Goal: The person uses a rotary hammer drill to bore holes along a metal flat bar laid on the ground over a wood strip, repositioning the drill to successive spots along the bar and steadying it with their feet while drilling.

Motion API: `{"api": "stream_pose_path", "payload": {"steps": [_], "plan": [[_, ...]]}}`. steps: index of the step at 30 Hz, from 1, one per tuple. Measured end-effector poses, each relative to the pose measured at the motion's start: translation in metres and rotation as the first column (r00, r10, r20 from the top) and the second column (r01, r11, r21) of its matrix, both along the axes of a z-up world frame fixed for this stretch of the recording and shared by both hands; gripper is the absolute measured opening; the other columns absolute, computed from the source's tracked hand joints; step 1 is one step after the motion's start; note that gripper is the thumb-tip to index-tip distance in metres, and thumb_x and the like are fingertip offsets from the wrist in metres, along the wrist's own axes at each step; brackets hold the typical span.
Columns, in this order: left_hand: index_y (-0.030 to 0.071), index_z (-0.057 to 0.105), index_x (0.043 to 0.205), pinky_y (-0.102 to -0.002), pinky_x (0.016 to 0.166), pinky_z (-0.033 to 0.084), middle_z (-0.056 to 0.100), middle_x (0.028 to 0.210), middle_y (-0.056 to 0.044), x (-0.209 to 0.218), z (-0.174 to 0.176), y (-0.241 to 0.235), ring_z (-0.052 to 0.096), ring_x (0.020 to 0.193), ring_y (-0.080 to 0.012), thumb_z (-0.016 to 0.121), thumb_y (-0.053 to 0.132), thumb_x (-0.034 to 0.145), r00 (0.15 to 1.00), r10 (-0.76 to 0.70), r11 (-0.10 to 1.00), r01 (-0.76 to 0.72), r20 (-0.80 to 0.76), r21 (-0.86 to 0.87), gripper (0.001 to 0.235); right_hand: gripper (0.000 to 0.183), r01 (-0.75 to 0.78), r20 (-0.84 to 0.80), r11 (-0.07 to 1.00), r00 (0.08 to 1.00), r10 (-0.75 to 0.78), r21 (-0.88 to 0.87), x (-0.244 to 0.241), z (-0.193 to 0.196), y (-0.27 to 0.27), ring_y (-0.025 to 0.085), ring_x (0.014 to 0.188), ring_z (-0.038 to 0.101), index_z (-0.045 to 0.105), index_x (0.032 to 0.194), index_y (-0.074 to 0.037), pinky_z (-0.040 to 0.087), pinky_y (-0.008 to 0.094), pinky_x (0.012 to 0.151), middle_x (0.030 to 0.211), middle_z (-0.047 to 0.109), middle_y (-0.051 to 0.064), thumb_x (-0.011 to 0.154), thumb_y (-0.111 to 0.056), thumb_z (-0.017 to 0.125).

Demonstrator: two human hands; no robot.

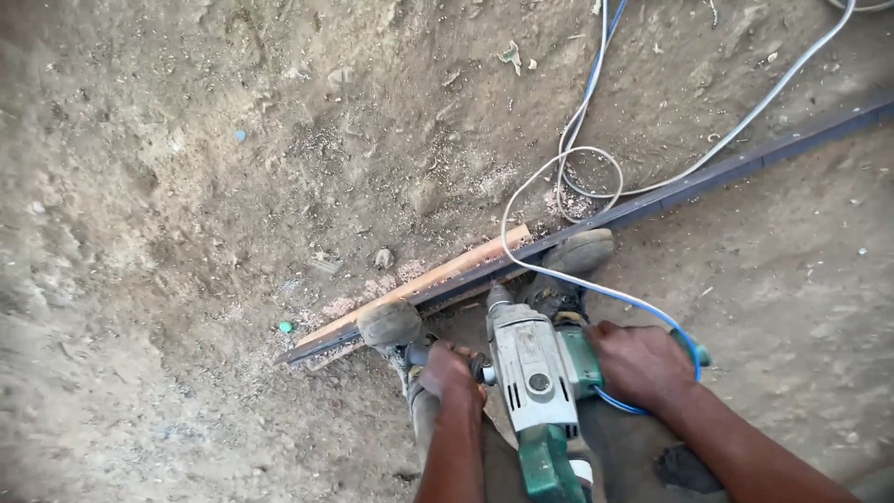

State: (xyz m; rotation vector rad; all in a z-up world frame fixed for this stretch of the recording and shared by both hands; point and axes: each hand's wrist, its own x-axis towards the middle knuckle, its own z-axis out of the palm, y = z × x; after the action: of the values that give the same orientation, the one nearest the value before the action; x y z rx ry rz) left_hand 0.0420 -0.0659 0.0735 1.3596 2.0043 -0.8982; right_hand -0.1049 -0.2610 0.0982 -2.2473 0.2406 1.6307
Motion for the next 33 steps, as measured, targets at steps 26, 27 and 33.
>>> {"api": "stream_pose_path", "payload": {"steps": [26,27,33], "plan": [[0.009,0.062,0.051,-0.041,0.049,0.041,0.061,0.057,-0.006,-0.145,-0.102,0.075,0.053,0.053,-0.023,0.065,0.01,0.067,0.848,-0.07,0.997,0.041,0.526,0.068,0.017,0.032,0.088,-0.005,0.995,0.996,-0.088,0.04,-0.002,0.026,0.0,0.039,0.1,0.072,0.065,0.109,-0.023,0.058,0.055,0.081,0.109,0.074,0.009,0.078,-0.028,0.062],[0.009,0.062,0.051,-0.041,0.049,0.041,0.061,0.057,-0.006,-0.118,-0.066,0.065,0.053,0.053,-0.023,0.065,0.01,0.067,0.84,-0.076,0.995,0.033,0.537,0.089,0.017,0.032,0.081,0.007,0.995,0.997,-0.082,0.063,0.004,0.035,0.004,0.039,0.1,0.072,0.065,0.109,-0.023,0.058,0.055,0.081,0.109,0.074,0.009,0.078,-0.028,0.062],[0.006,0.063,0.085,-0.043,0.053,0.052,0.057,0.064,-0.008,-0.121,0.071,0.043,0.054,0.052,-0.0235,0.07,-0.004,0.083,0.783,0.369,0.927,-0.349,0.502,-0.136,0.012,0.065,-0.023,0.009,1.0,1.0,0.023,0.014,-0.023,0.1,-0.014,0.041,0.096,0.072,0.053,0.127,-0.027,0.059,0.058,0.077,0.113,0.068,0.002,0.064,-0.009,0.059]]}}
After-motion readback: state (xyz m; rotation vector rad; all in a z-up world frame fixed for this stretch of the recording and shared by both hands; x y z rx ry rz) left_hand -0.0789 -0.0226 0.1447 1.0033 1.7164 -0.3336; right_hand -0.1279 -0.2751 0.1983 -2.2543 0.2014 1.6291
